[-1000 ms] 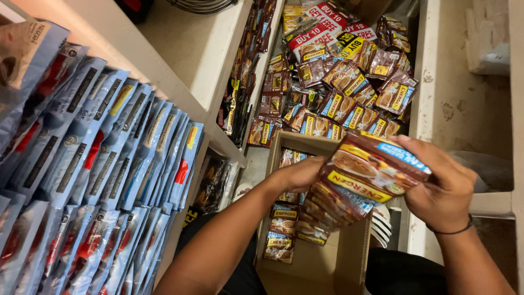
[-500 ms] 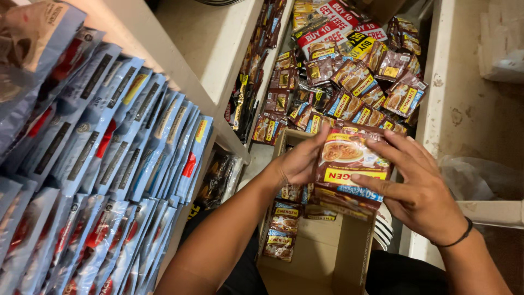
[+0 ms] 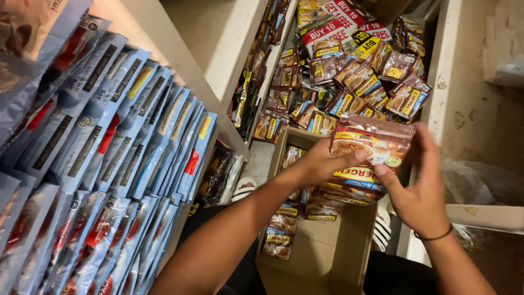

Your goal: The person picks up food packets from a pile on the floor and places them into a cardboard box.

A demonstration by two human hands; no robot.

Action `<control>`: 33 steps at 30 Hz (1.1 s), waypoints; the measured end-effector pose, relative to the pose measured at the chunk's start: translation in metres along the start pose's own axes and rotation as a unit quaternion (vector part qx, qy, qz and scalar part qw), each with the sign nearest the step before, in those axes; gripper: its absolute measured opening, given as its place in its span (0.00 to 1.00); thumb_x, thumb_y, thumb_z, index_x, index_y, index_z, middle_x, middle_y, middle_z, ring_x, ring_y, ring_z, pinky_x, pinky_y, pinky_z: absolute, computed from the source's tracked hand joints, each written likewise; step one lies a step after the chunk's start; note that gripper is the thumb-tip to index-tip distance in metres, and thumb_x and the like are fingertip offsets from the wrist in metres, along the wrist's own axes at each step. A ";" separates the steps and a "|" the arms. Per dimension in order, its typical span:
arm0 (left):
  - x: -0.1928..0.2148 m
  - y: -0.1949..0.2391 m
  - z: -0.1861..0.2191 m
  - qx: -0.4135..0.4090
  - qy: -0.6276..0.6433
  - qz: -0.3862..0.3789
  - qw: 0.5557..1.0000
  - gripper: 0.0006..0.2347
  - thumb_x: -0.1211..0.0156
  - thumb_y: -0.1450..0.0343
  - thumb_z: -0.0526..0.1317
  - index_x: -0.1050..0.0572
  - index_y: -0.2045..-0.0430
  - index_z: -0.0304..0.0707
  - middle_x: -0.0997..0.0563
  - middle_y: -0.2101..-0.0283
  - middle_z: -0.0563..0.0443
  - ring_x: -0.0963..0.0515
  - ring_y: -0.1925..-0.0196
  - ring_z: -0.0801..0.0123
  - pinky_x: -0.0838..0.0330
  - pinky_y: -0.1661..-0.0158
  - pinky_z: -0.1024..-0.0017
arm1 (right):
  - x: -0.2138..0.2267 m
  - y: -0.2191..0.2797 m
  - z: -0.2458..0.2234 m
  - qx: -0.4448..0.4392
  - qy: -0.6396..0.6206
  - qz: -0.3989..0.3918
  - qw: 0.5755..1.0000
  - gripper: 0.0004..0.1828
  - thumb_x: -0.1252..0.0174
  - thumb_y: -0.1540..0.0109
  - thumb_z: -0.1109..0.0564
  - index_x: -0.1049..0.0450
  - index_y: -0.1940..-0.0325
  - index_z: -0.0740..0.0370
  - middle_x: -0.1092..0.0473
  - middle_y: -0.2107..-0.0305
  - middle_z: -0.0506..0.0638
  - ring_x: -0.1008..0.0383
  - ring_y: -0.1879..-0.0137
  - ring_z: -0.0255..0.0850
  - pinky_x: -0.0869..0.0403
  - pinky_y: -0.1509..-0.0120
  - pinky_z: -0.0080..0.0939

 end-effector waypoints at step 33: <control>0.035 -0.012 -0.068 0.179 -0.131 -0.032 0.975 0.47 0.82 0.32 0.76 0.34 0.33 0.38 0.28 0.35 0.43 0.29 0.34 0.57 0.42 0.34 0.54 | 0.037 0.016 0.047 -0.089 -0.428 0.060 0.897 0.14 0.51 0.18 0.51 0.37 0.36 0.64 0.29 0.45 0.54 0.26 0.43 0.42 0.26 0.34 0.46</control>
Point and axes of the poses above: each hand's wrist, its own y-axis away from the middle knuckle, its own x-axis out of the back of the hand, z = x × y, the point moved 8 cm from there along -y, towards the middle knuckle
